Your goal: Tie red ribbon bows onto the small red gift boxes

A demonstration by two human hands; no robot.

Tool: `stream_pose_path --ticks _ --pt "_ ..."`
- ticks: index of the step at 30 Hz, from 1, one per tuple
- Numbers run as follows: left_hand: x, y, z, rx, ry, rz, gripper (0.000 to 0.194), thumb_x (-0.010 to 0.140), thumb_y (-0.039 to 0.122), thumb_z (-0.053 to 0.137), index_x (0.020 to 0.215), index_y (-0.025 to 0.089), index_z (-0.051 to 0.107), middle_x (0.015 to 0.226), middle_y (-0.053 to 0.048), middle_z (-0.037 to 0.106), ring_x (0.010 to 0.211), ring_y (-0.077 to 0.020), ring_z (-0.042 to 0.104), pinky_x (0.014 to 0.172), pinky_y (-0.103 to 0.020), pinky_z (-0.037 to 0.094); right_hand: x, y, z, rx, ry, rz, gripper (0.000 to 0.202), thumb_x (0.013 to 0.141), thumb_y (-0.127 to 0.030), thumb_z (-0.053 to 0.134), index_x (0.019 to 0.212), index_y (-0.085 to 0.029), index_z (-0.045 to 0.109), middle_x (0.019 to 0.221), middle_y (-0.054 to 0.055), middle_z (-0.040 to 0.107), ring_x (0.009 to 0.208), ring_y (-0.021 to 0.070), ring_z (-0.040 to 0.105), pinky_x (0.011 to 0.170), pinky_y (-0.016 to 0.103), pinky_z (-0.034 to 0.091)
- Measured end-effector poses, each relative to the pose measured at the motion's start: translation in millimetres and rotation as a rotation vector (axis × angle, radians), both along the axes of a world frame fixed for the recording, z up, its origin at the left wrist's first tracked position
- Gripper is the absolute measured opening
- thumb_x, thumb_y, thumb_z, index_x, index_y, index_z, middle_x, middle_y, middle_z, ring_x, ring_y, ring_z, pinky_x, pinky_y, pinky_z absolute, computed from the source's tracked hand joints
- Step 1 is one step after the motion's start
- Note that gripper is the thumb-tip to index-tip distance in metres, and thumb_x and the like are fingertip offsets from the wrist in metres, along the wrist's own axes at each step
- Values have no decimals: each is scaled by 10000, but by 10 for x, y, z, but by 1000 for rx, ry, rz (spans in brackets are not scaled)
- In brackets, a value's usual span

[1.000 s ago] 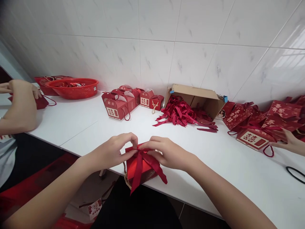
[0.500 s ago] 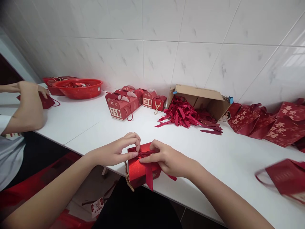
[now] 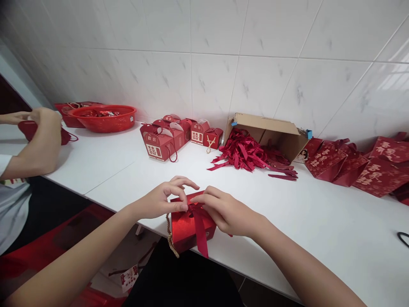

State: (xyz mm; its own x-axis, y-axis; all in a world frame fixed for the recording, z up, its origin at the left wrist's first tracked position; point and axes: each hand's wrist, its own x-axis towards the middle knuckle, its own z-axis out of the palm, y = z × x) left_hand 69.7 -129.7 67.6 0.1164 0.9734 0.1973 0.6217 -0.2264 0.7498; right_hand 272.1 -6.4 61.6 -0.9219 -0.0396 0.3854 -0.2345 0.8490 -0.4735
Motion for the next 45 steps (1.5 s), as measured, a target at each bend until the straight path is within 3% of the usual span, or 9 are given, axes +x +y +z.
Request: stream_pose_path --ticks 4,11,15,19,22,26,34,45 --pt "17 -1 -67 20 -27 17 206 820 328 614 667 190 602 1164 -54 610 1136 -204 509 989 -373 378 5 21 -68 109 85 -6 401 908 -77 365 1273 -192 488 966 110 540 793 167 533 659 300 505" --pt "175 -63 -71 118 -74 122 254 845 296 557 646 191 438 1045 -62 637 1073 -184 528 952 -350 409 -15 18 -130 36 229 -36 304 912 -82 404 1160 -198 538 930 92 576 804 160 557 672 294 508" --pt "304 -64 -57 99 -149 201 307 858 309 526 620 197 368 891 -56 639 894 -165 571 790 -294 468 -22 24 -138 7 252 -62 222 906 -112 468 1089 -197 561 884 75 612 765 152 568 655 281 500" --pt "369 -52 -78 68 -183 262 357 835 336 560 599 194 333 829 -30 634 733 -131 562 650 -250 447 -17 54 -137 -5 281 -75 185 899 -112 490 1039 -194 579 849 65 623 738 142 577 636 265 491" --pt "384 -48 -97 75 -170 304 323 794 336 612 583 182 422 831 -36 661 795 -157 602 657 -257 452 -12 74 -130 -11 293 -95 144 903 -137 493 997 -193 586 827 63 635 724 144 587 628 265 491" --pt "399 -38 -119 73 -172 349 228 756 335 661 616 182 566 797 -44 686 983 -222 625 794 -316 480 -20 102 -126 -13 332 -111 127 903 -150 501 986 -191 588 789 57 640 693 141 592 616 260 490" --pt "366 27 -134 -24 -365 315 430 705 264 706 568 226 301 722 -46 742 1090 -255 614 923 -411 461 -11 189 -147 -30 309 -126 110 883 -127 514 849 -187 599 737 49 617 647 133 557 564 243 447" --pt "292 -57 -129 -64 -363 251 392 665 236 739 578 211 357 759 -33 707 1120 -256 594 904 -374 469 16 233 -121 -68 230 -119 105 883 -141 534 811 -189 592 739 49 621 659 138 568 577 250 450"
